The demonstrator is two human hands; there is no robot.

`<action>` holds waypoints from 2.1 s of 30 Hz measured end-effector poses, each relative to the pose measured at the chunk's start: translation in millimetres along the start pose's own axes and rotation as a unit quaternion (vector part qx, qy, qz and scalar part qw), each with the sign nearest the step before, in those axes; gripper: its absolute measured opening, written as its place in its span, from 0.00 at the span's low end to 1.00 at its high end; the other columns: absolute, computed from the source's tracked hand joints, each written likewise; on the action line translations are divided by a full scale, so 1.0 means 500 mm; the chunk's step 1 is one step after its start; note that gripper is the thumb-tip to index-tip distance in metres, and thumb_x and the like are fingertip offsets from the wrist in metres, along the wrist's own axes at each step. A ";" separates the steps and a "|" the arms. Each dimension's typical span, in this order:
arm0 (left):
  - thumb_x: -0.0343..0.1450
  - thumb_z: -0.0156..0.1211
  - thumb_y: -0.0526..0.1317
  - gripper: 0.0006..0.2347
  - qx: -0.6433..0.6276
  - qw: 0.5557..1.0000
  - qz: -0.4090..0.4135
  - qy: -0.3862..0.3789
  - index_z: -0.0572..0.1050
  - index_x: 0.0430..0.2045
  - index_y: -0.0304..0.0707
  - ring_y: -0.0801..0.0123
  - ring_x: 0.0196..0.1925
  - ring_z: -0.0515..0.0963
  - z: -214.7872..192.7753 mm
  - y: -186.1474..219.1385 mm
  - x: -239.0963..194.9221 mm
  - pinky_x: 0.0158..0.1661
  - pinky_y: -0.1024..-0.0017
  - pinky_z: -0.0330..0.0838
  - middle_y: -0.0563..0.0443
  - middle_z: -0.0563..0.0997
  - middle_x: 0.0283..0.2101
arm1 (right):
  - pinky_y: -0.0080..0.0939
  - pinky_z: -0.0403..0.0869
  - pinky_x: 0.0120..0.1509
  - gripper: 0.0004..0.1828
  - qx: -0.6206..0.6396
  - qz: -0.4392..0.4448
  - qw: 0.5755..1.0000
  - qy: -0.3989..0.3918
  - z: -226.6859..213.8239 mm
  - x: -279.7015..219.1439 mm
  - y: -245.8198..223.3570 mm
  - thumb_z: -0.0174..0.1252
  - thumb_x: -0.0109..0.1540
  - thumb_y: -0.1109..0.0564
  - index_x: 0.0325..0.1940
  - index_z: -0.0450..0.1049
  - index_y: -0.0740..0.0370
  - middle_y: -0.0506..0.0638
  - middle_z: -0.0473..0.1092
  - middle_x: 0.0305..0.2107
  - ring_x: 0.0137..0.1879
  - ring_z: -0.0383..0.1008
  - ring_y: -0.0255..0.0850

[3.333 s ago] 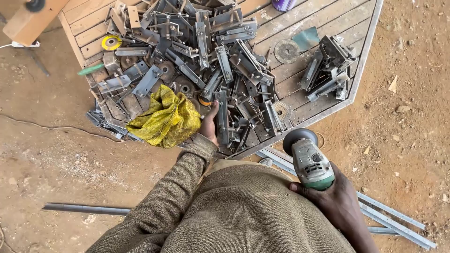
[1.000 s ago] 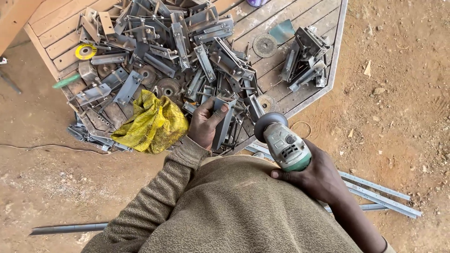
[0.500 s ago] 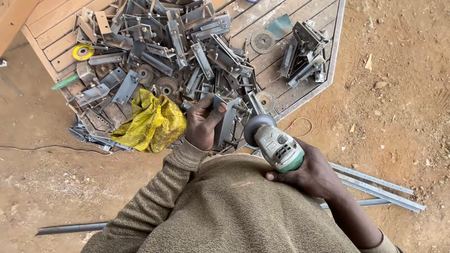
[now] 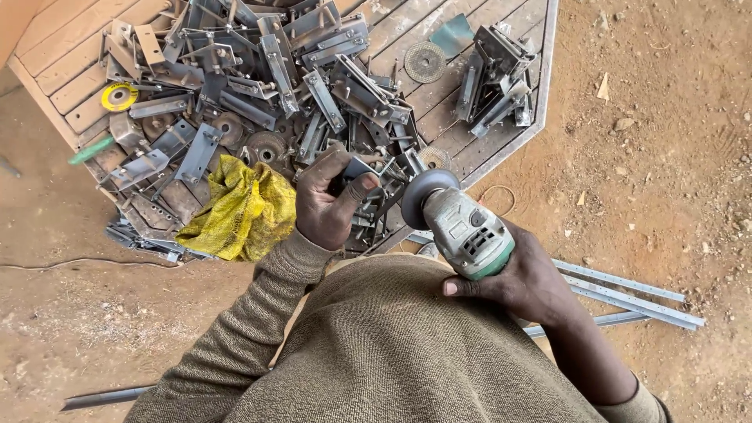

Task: Grinding the edges of small metal components using a handheld angle grinder.

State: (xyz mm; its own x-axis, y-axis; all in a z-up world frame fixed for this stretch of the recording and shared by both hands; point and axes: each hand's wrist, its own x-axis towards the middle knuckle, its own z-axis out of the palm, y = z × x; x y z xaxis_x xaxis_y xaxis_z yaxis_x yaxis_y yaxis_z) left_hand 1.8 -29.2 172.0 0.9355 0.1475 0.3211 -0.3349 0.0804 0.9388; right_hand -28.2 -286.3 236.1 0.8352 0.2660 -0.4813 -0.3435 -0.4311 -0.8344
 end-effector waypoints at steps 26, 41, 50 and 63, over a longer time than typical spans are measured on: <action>0.68 0.71 0.38 0.09 -0.014 1.000 0.005 -0.005 0.83 0.34 0.31 0.70 0.32 0.77 -0.001 -0.001 0.003 0.40 0.70 0.73 0.44 0.78 0.27 | 0.47 0.76 0.43 0.37 -0.064 0.018 0.998 -0.021 0.018 0.007 -0.039 0.86 0.34 0.52 0.43 0.77 0.62 0.58 0.78 0.28 0.38 0.78 0.47; 0.75 0.59 0.45 0.14 -0.307 0.945 -0.010 0.115 0.74 0.22 0.36 0.70 0.28 0.74 -0.027 -0.104 0.052 0.33 0.78 0.70 0.41 0.73 0.26 | 0.50 0.80 0.49 0.37 -0.024 0.034 0.994 -0.098 -0.024 0.022 0.009 0.86 0.33 0.59 0.44 0.81 0.66 0.59 0.83 0.31 0.41 0.81 0.48; 0.74 0.58 0.44 0.15 -0.333 0.941 0.033 0.040 0.72 0.19 0.34 0.69 0.26 0.70 -0.013 -0.106 0.057 0.30 0.80 0.64 0.40 0.70 0.25 | 0.49 0.80 0.49 0.38 0.026 -0.049 0.981 -0.185 -0.019 0.054 -0.054 0.86 0.33 0.55 0.45 0.82 0.65 0.55 0.83 0.31 0.39 0.80 0.44; 0.75 0.56 0.48 0.21 -0.322 0.939 0.115 -0.023 0.75 0.20 0.23 0.74 0.23 0.65 -0.049 -0.100 0.102 0.26 0.79 0.62 0.43 0.68 0.23 | 0.59 0.80 0.50 0.42 0.032 -0.047 0.976 -0.210 -0.025 0.028 -0.029 0.86 0.35 0.54 0.49 0.77 0.72 0.65 0.82 0.29 0.37 0.83 0.55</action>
State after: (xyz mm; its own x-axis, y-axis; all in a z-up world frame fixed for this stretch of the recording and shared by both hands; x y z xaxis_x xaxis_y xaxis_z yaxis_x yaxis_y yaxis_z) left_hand 63.6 -1.6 138.5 0.8293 0.1919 0.5247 -0.5128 0.6343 0.5785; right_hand -6.2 -287.3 244.8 0.6187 0.6380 -0.4583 -0.3106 -0.3372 -0.8887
